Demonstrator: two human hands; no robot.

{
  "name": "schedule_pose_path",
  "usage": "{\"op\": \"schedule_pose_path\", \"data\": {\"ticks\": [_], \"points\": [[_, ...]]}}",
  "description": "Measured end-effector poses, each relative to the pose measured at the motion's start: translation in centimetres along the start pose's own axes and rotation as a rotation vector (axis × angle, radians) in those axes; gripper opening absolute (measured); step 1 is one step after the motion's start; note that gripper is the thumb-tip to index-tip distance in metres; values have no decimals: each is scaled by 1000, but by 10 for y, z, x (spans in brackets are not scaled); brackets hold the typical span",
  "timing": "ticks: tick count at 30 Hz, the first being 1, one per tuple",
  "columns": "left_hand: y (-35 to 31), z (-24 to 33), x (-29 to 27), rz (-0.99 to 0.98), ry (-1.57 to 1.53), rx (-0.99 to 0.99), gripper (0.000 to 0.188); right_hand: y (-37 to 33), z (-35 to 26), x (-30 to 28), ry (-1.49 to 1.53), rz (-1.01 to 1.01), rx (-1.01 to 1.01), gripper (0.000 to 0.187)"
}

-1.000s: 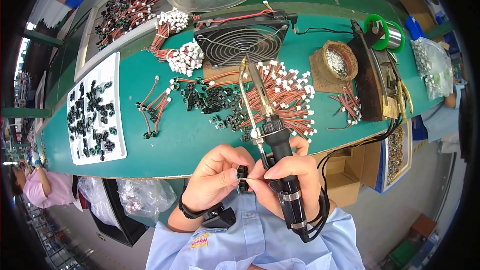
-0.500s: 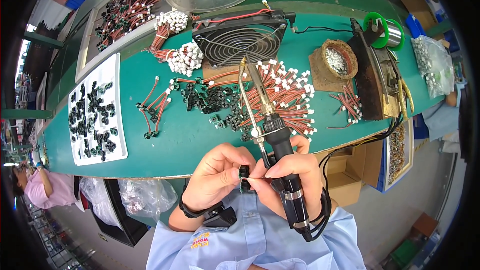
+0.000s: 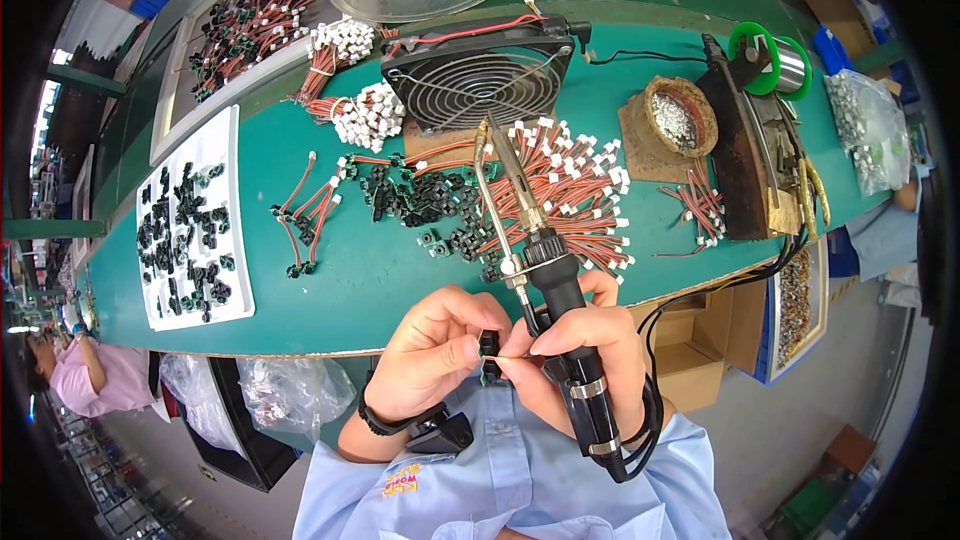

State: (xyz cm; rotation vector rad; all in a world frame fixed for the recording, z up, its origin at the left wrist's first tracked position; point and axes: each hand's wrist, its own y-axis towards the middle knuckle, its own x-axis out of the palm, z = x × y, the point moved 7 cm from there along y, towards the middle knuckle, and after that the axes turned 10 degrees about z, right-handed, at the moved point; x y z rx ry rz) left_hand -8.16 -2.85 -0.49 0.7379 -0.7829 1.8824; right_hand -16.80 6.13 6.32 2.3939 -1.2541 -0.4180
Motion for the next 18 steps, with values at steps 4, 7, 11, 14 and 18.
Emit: {"op": "schedule_pose_path", "data": {"ticks": [4, 7, 11, 14, 18], "points": [[0, 0, -2, 16, 45, 13, 16, -1, 2, 0, 6, -4, 13, 40], [-1, 1, -1, 32, 41, 19, 16, -2, 3, -1, 8, -4, 18, 39], [0, 2, -2, 14, 72, 57, 16, -2, 4, -2, 9, 0, 21, 38], [0, 2, -1, 5, 75, 63, 16, 0, 3, 2, -18, -127, 56, 39], [0, 2, 1, 10, 66, 52, 17, 0, 3, -2, 14, -11, 32, 37]]}}
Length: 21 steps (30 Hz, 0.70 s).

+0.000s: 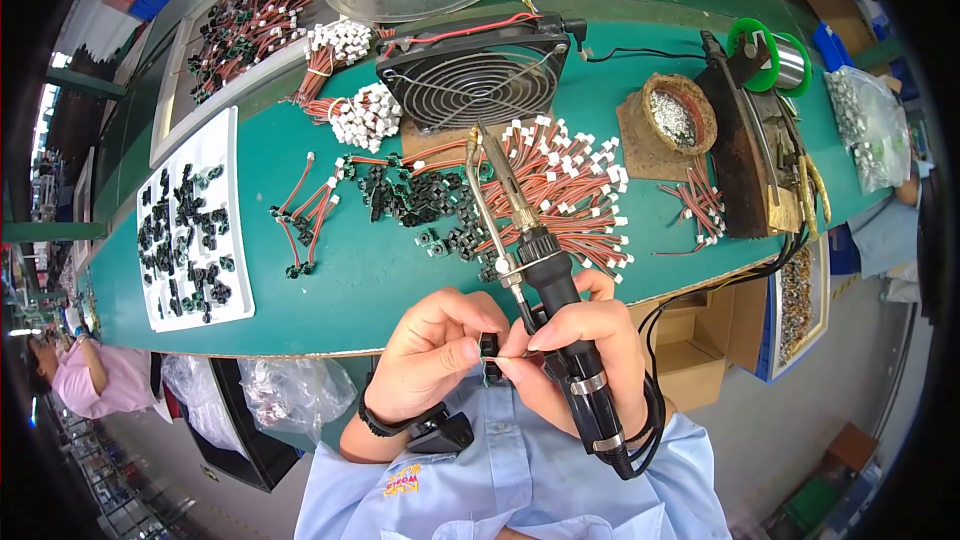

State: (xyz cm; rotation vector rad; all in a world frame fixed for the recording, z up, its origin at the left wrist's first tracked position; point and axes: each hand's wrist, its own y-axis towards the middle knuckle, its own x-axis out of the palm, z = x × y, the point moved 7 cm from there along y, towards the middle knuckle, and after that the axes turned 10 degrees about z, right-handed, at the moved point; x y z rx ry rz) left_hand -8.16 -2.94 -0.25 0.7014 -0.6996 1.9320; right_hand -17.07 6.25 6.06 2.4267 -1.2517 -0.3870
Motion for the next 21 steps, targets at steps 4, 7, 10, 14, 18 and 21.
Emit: {"op": "schedule_pose_path", "data": {"ticks": [4, 7, 10, 14, 18, 21], "points": [[0, 0, -1, 0, 3, -1, 17, 2, -1, 0, 6, -17, 8, 37], [0, 0, -1, -2, 9, 1, 17, 2, 1, 0, 20, -14, 33, 36], [0, -1, -1, -1, 13, -1, 17, 2, 1, 0, 24, -16, 39, 36], [0, 0, 0, 0, 9, 7, 17, 3, 0, 0, 12, -54, 36, 37], [1, 2, 0, -14, 52, 38, 17, 3, 1, 1, -4, -108, 59, 40], [1, 2, 0, -15, 48, 13, 17, 4, 2, 1, -1, -111, 67, 39]]}}
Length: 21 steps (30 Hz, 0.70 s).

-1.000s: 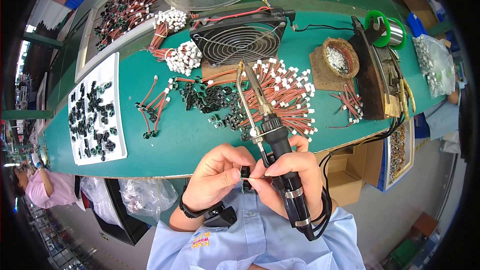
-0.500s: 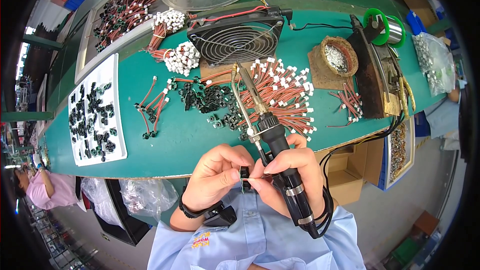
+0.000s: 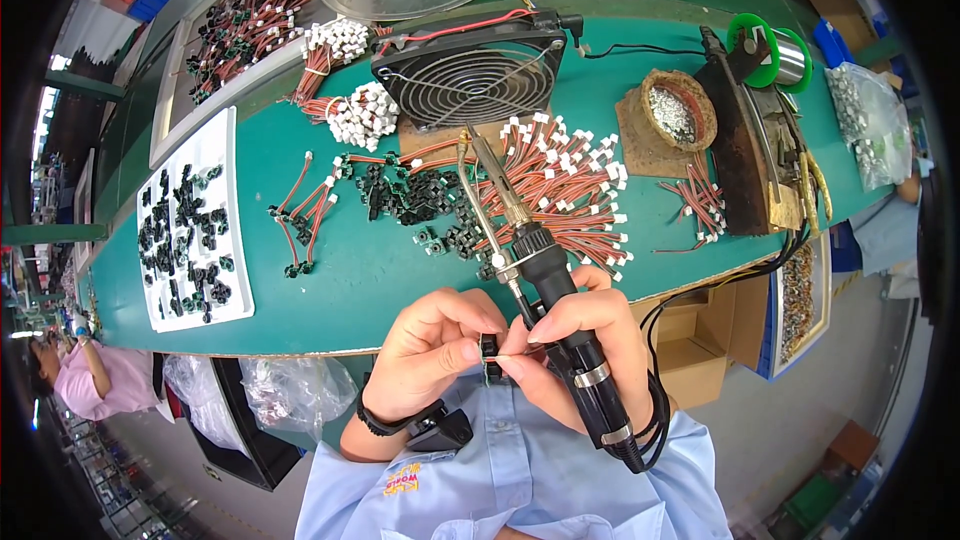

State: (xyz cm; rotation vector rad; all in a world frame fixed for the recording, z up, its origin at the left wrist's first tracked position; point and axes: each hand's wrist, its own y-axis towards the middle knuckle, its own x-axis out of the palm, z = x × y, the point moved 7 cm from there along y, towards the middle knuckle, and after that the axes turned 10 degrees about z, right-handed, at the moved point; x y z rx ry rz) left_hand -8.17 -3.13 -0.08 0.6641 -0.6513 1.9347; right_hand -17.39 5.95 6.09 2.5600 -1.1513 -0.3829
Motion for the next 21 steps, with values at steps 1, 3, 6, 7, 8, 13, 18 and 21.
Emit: {"op": "schedule_pose_path", "data": {"ticks": [1, 3, 6, 7, 8, 13, 18, 21], "points": [[0, 0, 0, 0, 0, 0, 17, 1, 0, 0, 3, -7, -8, 39], [0, 1, 0, 6, 7, -9, 18, 1, -1, 0, 8, -22, -23, 39], [0, 1, 1, 14, 18, -26, 19, 2, -2, -1, 23, 27, -12, 36], [0, 1, 1, 20, 26, -38, 19, 3, -2, -3, 30, 51, -6, 35], [0, 1, 1, 25, 34, -50, 20, 3, -2, -3, 30, 51, -7, 35], [1, 2, 2, 3, 18, -46, 19, 3, -3, -4, 35, 40, -2, 34], [0, 3, 2, -49, 40, -89, 16, 3, 0, -6, 58, 23, 25, 33], [0, 3, 3, -61, 36, -100, 14, 3, 0, -7, 44, -17, 24, 35]]}}
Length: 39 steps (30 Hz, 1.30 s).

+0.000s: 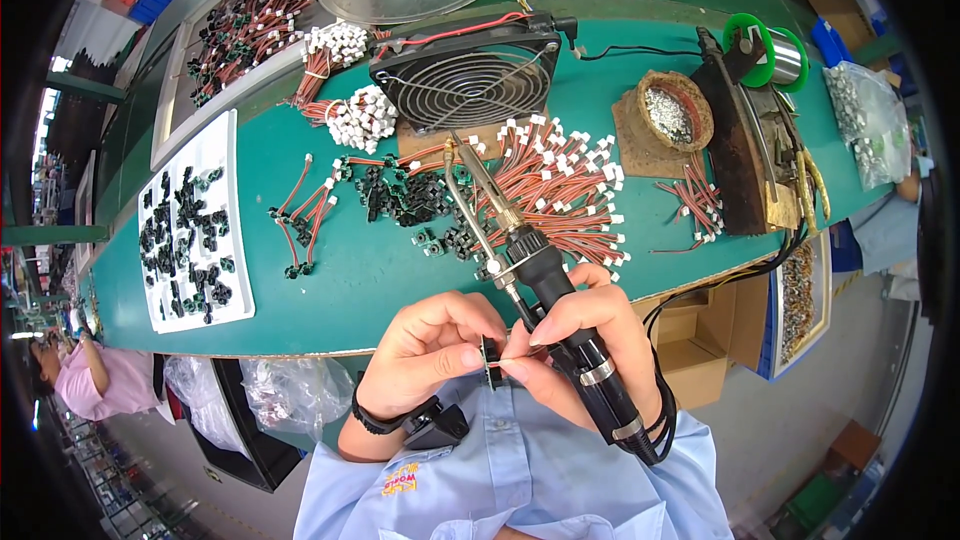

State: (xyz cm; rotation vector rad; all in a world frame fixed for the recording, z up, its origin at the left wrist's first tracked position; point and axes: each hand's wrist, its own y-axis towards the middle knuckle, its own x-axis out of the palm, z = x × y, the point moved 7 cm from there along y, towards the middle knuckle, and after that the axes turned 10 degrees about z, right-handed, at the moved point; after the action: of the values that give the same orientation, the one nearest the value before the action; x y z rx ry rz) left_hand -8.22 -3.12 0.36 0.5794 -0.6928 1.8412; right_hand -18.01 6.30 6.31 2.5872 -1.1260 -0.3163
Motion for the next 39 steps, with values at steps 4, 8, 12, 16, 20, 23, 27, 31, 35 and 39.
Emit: {"op": "schedule_pose_path", "data": {"ticks": [4, 8, 12, 16, 20, 23, 27, 31, 35, 39], "points": [[0, -1, 1, 15, -8, 0, 14, -2, 0, 3, -29, -61, -2, 41], [-1, 0, 0, -2, -7, 3, 15, -3, 1, 3, -25, -52, 1, 41], [-2, 1, 0, 18, 11, -37, 16, 1, 2, 2, -22, -45, -23, 38], [-1, 7, 3, 3, 69, 64, 16, 0, 3, 0, -10, -23, -57, 34], [0, 10, 4, 16, 134, 142, 14, -1, 4, -1, -76, 20, -108, 35], [2, 9, 5, 69, 157, 142, 13, 0, 1, -4, -127, 62, -158, 34], [3, 12, -10, 273, 183, 219, 18, -2, -5, -12, -419, 84, -260, 39], [1, 21, -20, 403, 376, 374, 15, -29, -3, -38, -348, 319, -247, 46], [-1, 25, -24, 489, 384, 453, 14, -39, -3, -27, -450, -44, -262, 49], [-1, 26, -25, 504, 381, 438, 13, -45, 0, -25, -401, -90, -248, 43]]}}
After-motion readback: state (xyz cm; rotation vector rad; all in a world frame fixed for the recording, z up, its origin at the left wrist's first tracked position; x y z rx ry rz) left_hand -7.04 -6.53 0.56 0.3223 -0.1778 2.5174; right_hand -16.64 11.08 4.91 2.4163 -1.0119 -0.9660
